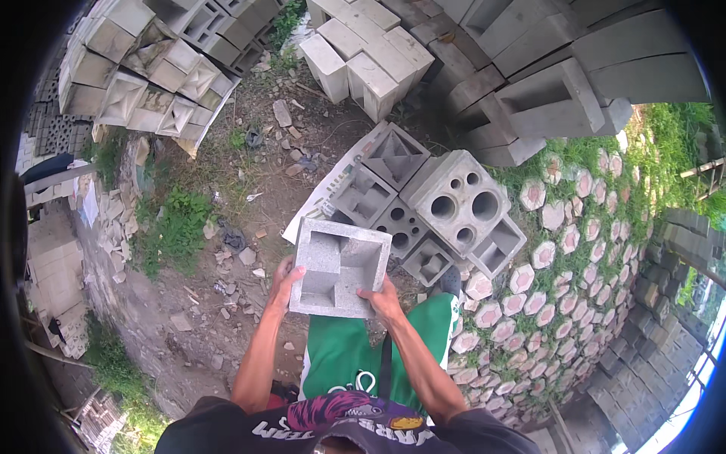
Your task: The person picks up concrete blocks from one stack and carries them to another location to form a new stack. They handle one block at a time, picking them up by hand and setting them down onto the ground or on top of other blocks.
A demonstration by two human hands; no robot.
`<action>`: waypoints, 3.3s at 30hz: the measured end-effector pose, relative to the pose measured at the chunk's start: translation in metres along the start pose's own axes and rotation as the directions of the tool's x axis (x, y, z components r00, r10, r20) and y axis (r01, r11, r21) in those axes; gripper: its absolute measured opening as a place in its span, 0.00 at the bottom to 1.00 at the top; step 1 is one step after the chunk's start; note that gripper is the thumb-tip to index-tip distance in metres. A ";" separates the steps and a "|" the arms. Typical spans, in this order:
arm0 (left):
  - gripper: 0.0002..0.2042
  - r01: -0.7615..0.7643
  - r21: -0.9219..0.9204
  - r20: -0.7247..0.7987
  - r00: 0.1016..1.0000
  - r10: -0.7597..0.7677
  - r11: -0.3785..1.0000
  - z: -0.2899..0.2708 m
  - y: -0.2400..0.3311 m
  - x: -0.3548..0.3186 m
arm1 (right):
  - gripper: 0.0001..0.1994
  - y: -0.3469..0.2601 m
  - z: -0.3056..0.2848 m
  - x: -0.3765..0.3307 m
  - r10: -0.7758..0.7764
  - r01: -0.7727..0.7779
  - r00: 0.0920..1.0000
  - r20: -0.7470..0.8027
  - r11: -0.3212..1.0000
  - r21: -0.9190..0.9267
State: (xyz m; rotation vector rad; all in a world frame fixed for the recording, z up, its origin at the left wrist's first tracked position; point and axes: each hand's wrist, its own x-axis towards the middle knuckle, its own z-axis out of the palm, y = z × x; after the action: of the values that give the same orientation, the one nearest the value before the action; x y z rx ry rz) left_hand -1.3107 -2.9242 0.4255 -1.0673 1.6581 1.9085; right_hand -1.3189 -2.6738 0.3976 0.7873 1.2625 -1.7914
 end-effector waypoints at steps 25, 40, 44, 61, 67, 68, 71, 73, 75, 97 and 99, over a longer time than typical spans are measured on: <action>0.35 0.085 0.185 0.575 0.799 -0.178 0.979 0.098 -0.010 0.555 | 0.23 -0.043 -0.032 0.430 -0.482 0.246 0.330 -0.811 0.874 -0.419; 0.42 0.193 0.124 0.611 0.758 -0.229 0.973 0.133 -0.022 0.535 | 0.31 0.025 0.007 0.278 -0.657 0.238 0.605 -0.450 0.688 -0.685; 0.44 0.185 0.152 0.577 0.781 -0.239 0.971 0.140 -0.033 0.539 | 0.31 0.134 -0.023 0.194 -0.471 0.004 0.785 -0.402 0.654 -0.757; 0.32 -0.268 0.765 0.091 0.945 0.313 0.586 0.127 -0.061 0.426 | 0.33 0.226 -0.076 -0.037 -0.092 -0.372 0.617 -0.782 0.841 -0.393; 0.18 -0.180 0.732 0.354 0.925 -0.142 0.657 0.156 -0.134 0.190 | 0.31 0.194 -0.104 -0.080 -0.073 -0.025 0.647 -0.759 0.993 -0.117; 0.18 -0.240 0.758 0.449 0.866 -0.218 0.607 0.171 -0.141 0.144 | 0.30 0.185 -0.115 -0.094 -0.083 0.009 0.657 -0.750 0.995 -0.101; 0.12 -0.359 0.770 0.588 0.720 -0.368 0.527 0.238 -0.169 0.003 | 0.29 0.184 -0.166 -0.134 -0.207 0.199 0.623 -0.754 0.975 -0.103; 0.13 -0.396 0.754 0.634 0.647 -0.423 0.525 0.290 -0.194 -0.069 | 0.28 0.190 -0.209 -0.157 -0.239 0.318 0.547 -0.802 0.946 -0.065; 0.14 -0.443 0.714 0.692 0.567 -0.448 0.542 0.364 -0.213 -0.141 | 0.25 0.194 -0.259 -0.201 -0.278 0.375 0.483 -0.830 0.923 -0.091; 0.17 -0.720 0.578 0.655 0.129 -0.745 0.384 0.749 -0.268 -0.430 | 0.16 0.179 -0.527 -0.499 0.090 0.693 0.011 -0.996 0.717 0.072; 0.16 -0.709 0.560 0.661 0.070 -0.747 0.429 0.787 -0.287 -0.429 | 0.12 0.177 -0.564 -0.494 0.036 0.678 -0.154 -0.987 0.731 -0.079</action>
State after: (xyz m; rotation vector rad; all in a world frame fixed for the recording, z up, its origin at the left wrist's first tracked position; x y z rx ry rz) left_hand -1.0582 -2.0283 0.5667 0.8142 1.1457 0.6200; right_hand -0.8950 -2.0487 0.5520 2.7865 2.0653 -1.8469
